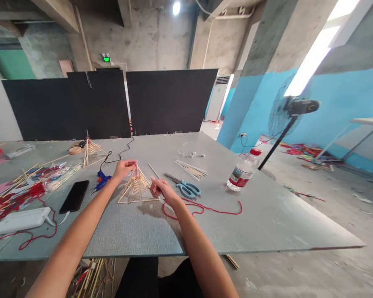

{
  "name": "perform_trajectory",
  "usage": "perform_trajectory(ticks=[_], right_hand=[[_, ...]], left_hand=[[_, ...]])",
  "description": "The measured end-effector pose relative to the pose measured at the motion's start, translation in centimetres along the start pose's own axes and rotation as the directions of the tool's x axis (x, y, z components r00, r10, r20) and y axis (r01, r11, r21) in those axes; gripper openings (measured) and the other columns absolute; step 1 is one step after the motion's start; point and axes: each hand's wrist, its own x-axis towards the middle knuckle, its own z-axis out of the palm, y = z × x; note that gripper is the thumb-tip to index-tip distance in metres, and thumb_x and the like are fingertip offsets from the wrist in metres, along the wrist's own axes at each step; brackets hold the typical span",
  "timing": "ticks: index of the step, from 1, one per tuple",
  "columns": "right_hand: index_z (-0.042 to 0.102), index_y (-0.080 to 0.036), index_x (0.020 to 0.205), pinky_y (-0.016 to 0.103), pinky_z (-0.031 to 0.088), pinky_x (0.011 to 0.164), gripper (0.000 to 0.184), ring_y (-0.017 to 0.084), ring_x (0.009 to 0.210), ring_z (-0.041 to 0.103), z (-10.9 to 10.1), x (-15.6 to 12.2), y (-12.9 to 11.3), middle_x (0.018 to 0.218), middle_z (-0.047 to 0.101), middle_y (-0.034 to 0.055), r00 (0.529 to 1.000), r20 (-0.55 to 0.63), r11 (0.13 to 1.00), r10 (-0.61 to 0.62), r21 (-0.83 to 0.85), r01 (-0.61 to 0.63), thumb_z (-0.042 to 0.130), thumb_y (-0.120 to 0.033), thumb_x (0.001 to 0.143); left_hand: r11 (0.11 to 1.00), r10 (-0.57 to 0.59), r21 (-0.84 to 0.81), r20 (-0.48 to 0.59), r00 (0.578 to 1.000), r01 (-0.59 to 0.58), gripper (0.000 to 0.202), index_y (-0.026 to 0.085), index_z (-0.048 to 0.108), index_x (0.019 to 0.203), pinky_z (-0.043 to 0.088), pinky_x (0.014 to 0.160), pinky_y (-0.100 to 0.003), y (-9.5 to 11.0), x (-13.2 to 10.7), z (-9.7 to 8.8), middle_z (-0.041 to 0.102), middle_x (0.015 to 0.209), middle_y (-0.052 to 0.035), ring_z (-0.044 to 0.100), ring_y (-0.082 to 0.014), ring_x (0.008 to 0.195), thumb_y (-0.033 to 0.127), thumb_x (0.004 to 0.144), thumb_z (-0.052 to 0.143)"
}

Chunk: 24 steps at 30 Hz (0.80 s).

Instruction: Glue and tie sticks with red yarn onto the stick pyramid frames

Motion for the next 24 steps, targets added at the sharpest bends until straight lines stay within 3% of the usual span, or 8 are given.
perform_trajectory(ticks=[3,5,7,11,15,20,24], right_hand=[[0.061,-0.018,0.058,0.027,0.032,0.053,0.055,0.011,0.049,0.04,-0.5,-0.4,0.2,0.05,0.045,-0.0036,0.976,0.181,0.99,0.12,-0.095,-0.104,0.065,-0.065,0.086],[0.068,-0.016,0.069,0.026,0.033,0.053,0.048,0.01,0.05,0.043,-0.5,-0.4,0.5,0.052,0.049,-0.0037,0.923,0.32,0.971,0.215,-0.172,-0.167,0.067,-0.06,0.087],[0.07,-0.016,0.075,0.024,0.034,0.053,0.045,0.01,0.052,0.046,-0.3,-0.1,1.0,0.055,0.053,-0.0033,0.876,0.386,0.949,0.288,-0.24,-0.206,0.066,-0.059,0.089],[0.07,-0.016,0.08,0.023,0.036,0.053,0.043,0.009,0.053,0.048,0.1,0.4,1.9,0.06,0.056,-0.0032,0.879,0.351,0.93,0.323,-0.293,-0.224,0.066,-0.058,0.091],[0.07,-0.016,0.08,0.022,0.036,0.053,0.043,0.009,0.055,0.05,0.3,0.6,2.3,0.061,0.058,-0.0026,0.879,0.331,0.922,0.342,-0.3,-0.246,0.068,-0.057,0.09],[0.068,-0.016,0.079,0.022,0.038,0.054,0.04,0.009,0.055,0.051,0.5,0.7,2.2,0.063,0.059,-0.0025,0.877,0.335,0.922,0.345,-0.295,-0.25,0.067,-0.053,0.092],[0.069,-0.016,0.087,0.022,0.037,0.053,0.036,0.009,0.056,0.05,0.7,0.8,2.0,0.066,0.06,-0.0026,0.873,0.364,0.931,0.324,-0.289,-0.224,0.068,-0.052,0.092]], left_hand=[[0.998,-0.055,-0.028,0.048,0.997,0.056,0.033,0.013,0.08,0.083,0.054,0.066,-0.033,-2.2,0.6,0.3,0.076,0.074,-0.0082,0.065,-0.0179,0.062,0.034,0.059,0.091],[0.995,-0.075,-0.059,0.052,0.996,0.078,0.035,0.012,0.079,0.083,0.054,0.068,-0.033,-2.9,0.9,0.3,0.077,0.076,-0.0089,0.066,-0.0179,0.063,0.033,0.057,0.093],[0.991,-0.081,-0.101,0.035,0.996,0.084,0.038,0.013,0.078,0.085,0.056,0.074,-0.033,-2.9,1.2,0.3,0.078,0.082,-0.0095,0.069,-0.019,0.072,0.031,0.055,0.094],[0.977,-0.085,-0.196,0.026,0.996,0.088,0.046,0.014,0.076,0.094,0.056,0.085,-0.033,-1.4,1.3,1.1,0.079,0.096,-0.0102,0.072,-0.02,0.088,0.028,0.055,0.095],[0.961,-0.088,-0.249,0.129,0.988,0.118,0.045,0.014,0.074,0.101,0.058,0.08,-0.034,0.3,0.7,2.4,0.078,0.106,-0.013,0.074,-0.0225,0.088,0.029,0.062,0.091],[0.942,-0.155,-0.215,0.405,0.901,0.259,0.042,0.015,0.072,0.113,0.056,0.059,-0.032,1.5,0.1,1.8,0.079,0.094,-0.0148,0.074,-0.0274,0.081,0.036,0.078,0.074],[0.943,-0.205,-0.136,0.478,0.854,0.302,0.046,0.013,0.072,0.116,0.054,0.057,-0.033,1.5,0.3,1.0,0.079,0.093,-0.0163,0.071,-0.0248,0.069,0.043,0.083,0.059]])
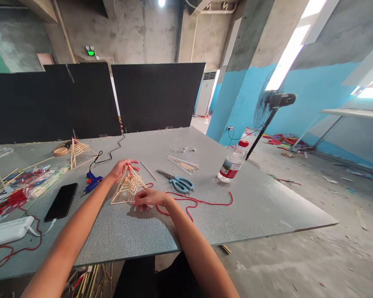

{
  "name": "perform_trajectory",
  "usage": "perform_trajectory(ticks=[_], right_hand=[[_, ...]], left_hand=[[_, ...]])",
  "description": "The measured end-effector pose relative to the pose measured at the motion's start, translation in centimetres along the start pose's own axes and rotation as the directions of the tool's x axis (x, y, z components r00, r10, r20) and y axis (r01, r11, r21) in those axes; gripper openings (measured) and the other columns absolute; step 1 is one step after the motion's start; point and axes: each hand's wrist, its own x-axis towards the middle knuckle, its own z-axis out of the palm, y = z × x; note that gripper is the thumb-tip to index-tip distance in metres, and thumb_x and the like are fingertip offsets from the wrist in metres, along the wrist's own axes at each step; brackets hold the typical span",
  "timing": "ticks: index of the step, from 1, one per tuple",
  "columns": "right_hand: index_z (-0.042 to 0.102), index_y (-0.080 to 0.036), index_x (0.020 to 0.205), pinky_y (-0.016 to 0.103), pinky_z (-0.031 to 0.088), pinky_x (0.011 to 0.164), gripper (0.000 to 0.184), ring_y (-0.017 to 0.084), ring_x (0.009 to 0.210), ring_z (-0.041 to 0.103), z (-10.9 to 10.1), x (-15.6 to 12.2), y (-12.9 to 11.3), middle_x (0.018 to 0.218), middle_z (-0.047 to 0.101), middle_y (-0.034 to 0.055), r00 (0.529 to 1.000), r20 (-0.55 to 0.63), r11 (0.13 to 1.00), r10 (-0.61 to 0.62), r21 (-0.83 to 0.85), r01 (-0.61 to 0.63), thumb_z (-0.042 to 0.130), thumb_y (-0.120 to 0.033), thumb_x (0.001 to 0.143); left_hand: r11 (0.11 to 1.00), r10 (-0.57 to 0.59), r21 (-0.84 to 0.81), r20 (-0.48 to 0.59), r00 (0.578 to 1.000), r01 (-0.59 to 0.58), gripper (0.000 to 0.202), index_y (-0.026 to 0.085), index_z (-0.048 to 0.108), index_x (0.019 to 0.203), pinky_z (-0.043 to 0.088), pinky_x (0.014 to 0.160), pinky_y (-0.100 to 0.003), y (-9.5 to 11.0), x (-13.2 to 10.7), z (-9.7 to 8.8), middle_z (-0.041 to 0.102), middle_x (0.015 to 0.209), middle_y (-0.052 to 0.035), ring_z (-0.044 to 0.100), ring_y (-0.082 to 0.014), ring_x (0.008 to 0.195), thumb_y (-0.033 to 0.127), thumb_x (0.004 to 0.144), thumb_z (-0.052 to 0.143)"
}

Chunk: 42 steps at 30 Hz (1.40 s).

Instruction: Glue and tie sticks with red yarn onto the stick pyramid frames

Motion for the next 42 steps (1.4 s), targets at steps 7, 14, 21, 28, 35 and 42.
perform_trajectory(ticks=[7,14,21,28,35,42], right_hand=[[0.069,-0.019,0.09,0.025,0.045,0.061,0.037,0.012,0.067,0.056,0.1,-0.8,-1.7,0.08,0.065,0.001,0.995,-0.093,0.998,-0.04,0.042,0.044,0.068,-0.056,0.09],[0.066,-0.02,0.118,0.032,0.051,0.092,0.032,0.017,0.102,0.06,-0.4,-1.2,-1.0,0.113,0.065,0.0043,0.98,-0.055,0.981,-0.193,0.002,0.193,0.071,-0.035,0.09],[0.06,-0.019,0.126,0.03,0.049,0.092,0.04,0.018,0.106,0.06,-0.7,-1.3,-0.1,0.124,0.064,0.0074,0.978,-0.053,0.946,-0.203,-0.268,0.182,0.061,-0.013,0.086],[0.069,-0.019,0.099,0.029,0.051,0.079,0.026,0.019,0.087,0.069,-0.2,-1.5,0.0,0.097,0.074,0.0065,0.899,-0.398,0.898,-0.183,-0.44,-0.013,0.059,-0.004,0.079],[0.072,-0.017,0.112,0.03,0.056,0.069,0.03,0.017,0.074,0.07,-1.1,-2.6,-0.6,0.092,0.077,0.0064,0.882,-0.451,0.978,-0.137,-0.204,0.048,0.068,-0.021,0.083],[0.076,-0.019,0.098,0.032,0.055,0.075,0.021,0.019,0.083,0.069,-3.1,-2.3,0.4,0.097,0.076,0.0074,0.611,-0.692,0.911,-0.385,-0.39,0.132,0.067,-0.034,0.087]], left_hand=[[0.998,-0.061,-0.016,-0.011,0.998,0.061,0.053,0.009,0.076,0.104,0.054,0.067,-0.034,-0.5,0.4,-0.2,0.078,0.092,-0.0168,0.071,-0.0254,0.075,0.054,0.084,0.055],[0.998,-0.047,-0.045,0.037,0.998,0.049,0.058,0.008,0.074,0.11,0.051,0.066,-0.033,-0.7,0.5,-0.5,0.078,0.091,-0.0165,0.07,-0.0249,0.072,0.056,0.085,0.051],[1.0,-0.012,0.012,0.037,0.999,0.011,0.061,0.01,0.076,0.106,0.051,0.07,-0.035,-0.6,0.0,0.0,0.077,0.087,-0.0161,0.07,-0.0264,0.073,0.063,0.085,0.055],[0.999,-0.016,0.049,0.067,0.998,0.013,0.064,0.012,0.078,0.107,0.051,0.07,-0.034,-0.9,-0.1,-0.2,0.078,0.089,-0.0148,0.07,-0.0253,0.076,0.068,0.087,0.054],[0.998,-0.014,0.062,0.057,0.998,0.011,0.063,0.011,0.077,0.11,0.05,0.068,-0.033,-1.4,0.6,-0.6,0.078,0.092,-0.0169,0.07,-0.0264,0.079,0.065,0.09,0.05],[0.998,-0.064,-0.004,0.049,0.997,0.065,0.063,0.013,0.076,0.106,0.051,0.064,-0.031,-1.2,0.6,-0.5,0.078,0.087,-0.0145,0.069,-0.0232,0.07,0.068,0.083,0.058]])
